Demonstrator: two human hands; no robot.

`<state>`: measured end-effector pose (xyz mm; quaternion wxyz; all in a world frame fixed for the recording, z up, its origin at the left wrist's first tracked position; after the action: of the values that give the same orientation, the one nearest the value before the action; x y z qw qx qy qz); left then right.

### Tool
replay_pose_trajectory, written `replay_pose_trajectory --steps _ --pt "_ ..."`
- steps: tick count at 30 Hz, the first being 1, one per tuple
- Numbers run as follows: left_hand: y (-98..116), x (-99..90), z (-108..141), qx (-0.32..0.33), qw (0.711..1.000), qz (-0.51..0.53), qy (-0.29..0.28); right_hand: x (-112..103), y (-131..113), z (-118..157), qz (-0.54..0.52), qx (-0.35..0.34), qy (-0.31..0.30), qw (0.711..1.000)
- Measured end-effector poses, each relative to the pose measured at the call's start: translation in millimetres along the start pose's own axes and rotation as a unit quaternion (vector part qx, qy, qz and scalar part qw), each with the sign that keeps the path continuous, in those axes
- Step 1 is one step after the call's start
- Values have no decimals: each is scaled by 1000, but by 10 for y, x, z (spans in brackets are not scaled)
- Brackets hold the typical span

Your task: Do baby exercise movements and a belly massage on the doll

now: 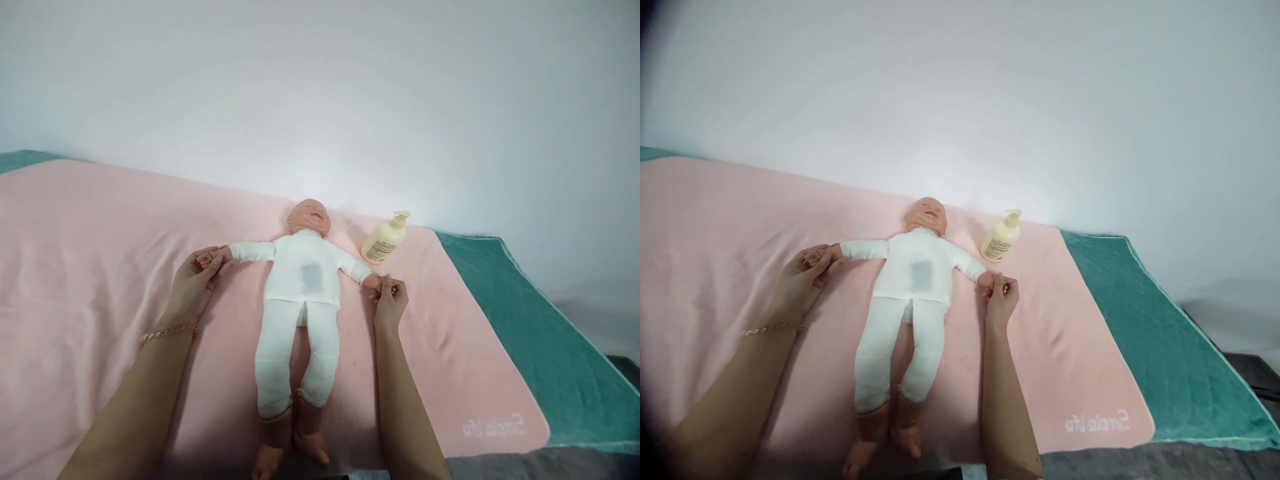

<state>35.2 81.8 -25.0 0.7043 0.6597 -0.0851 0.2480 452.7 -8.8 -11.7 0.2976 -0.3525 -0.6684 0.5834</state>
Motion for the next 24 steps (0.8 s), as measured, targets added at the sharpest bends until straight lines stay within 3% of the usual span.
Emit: replay_pose_trajectory --steps 8,14,24 --pt "-31 -63 -62 -24 999 19 29 -12 53 -69 -28 3 14 999" --pt "-17 -105 -78 -23 998 33 41 -2 91 -68 -75 37 -20 996" --pt "-7 -101 -77 9 999 17 36 1 -19 15 -31 24 -2 999"
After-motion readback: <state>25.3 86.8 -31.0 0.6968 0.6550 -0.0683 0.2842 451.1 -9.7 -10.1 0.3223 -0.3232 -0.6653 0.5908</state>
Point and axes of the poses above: each hand's wrist, its own z-axis away from the middle knuckle, its own x-axis out of the palm, y = z × x, the point moved 5 cm from there along -z, towards the middle knuckle, and after that the axes turned 2 degrees about y, right-handed, at the moved point
